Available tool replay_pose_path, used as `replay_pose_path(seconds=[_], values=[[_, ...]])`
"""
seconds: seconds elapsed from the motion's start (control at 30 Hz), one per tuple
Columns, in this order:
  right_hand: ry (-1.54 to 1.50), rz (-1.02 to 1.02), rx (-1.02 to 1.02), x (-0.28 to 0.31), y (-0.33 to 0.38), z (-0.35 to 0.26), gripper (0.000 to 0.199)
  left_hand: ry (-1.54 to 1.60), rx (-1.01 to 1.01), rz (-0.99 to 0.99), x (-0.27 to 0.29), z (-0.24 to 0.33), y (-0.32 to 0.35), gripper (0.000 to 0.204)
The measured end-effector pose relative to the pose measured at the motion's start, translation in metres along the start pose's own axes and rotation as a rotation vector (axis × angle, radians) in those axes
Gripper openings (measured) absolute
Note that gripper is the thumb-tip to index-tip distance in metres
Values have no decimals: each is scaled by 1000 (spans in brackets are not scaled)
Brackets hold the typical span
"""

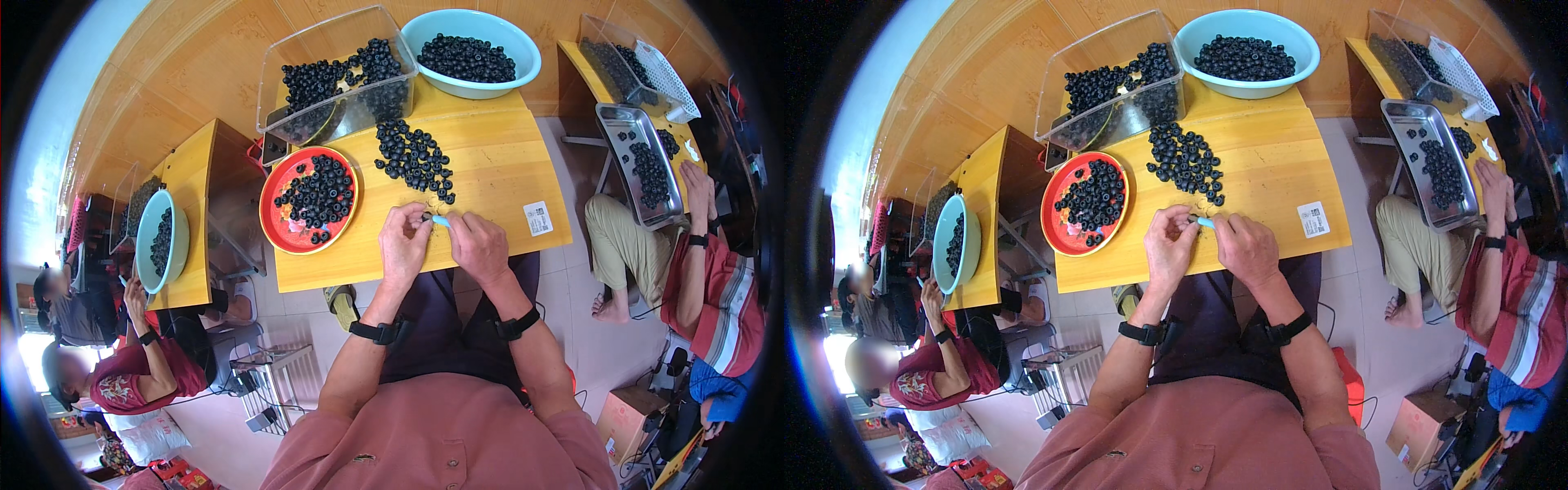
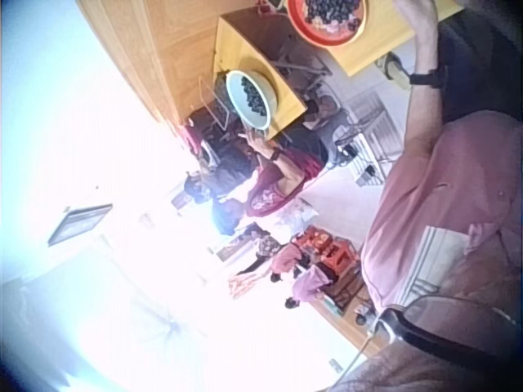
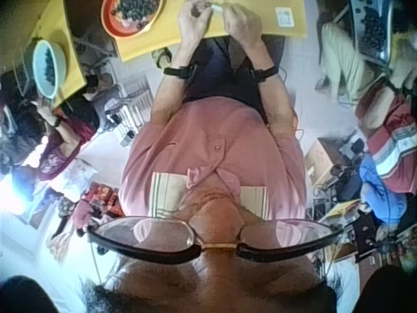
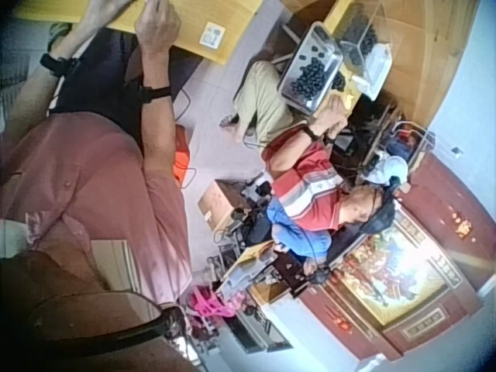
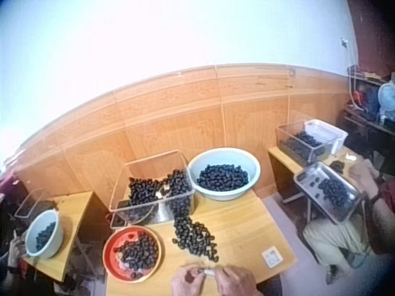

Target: Sorting and picking individual berries from a bunch on a table.

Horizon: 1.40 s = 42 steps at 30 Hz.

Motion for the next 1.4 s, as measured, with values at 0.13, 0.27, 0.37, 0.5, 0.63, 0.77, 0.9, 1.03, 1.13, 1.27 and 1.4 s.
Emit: replay_pose_path(seconds=[0.13, 0.27, 0.37, 0.5, 0.63, 0.77, 0.9, 1.03, 1.13, 1.27, 1.4], values=[[-13, -4, -5, -1, 0, 1, 11, 119, 78, -6, -2, -7, 2, 32], [0, 13, -12, -1, 1, 3, 10, 131, 116, -36, -5, -11, 2, 32], [36, 23, -49, -3, -1, 7, 8, 313, 150, -20, -5, -10, 3, 31], [54, 28, -75, -2, -2, 8, 7, 313, 139, 6, 0, -7, 1, 30], [34, 50, -56, 0, 0, 7, 8, 40, -94, 51, 11, 15, -1, 25], [65, 72, -92, 4, 2, 10, 10, -18, -165, 92, 30, 27, -4, 20], [12, 83, -120, 6, 2, 13, 15, -193, -340, 284, 91, 46, -25, 18], [25, 105, -132, 8, 3, 16, 15, -525, -374, 396, 129, 66, -59, 22], [54, 103, -124, 9, 2, 15, 11, -564, -480, 336, 112, 78, -66, 25], [23, 134, -139, 11, 2, 16, 13, -426, -498, -87, 33, 70, -59, 28], [-19, 124, -150, 9, 3, 17, 14, -514, -408, -193, -15, 46, -58, 30]])
Point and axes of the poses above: each hand's wrist, its own y-axis away from the middle knuckle, its own x-axis out of the back of the hand, z = x × y, the point moved 10 cm from there along -y, towards the middle knuckle, and after that the axes turned 9 degrees about z, right-handed, at the moved point
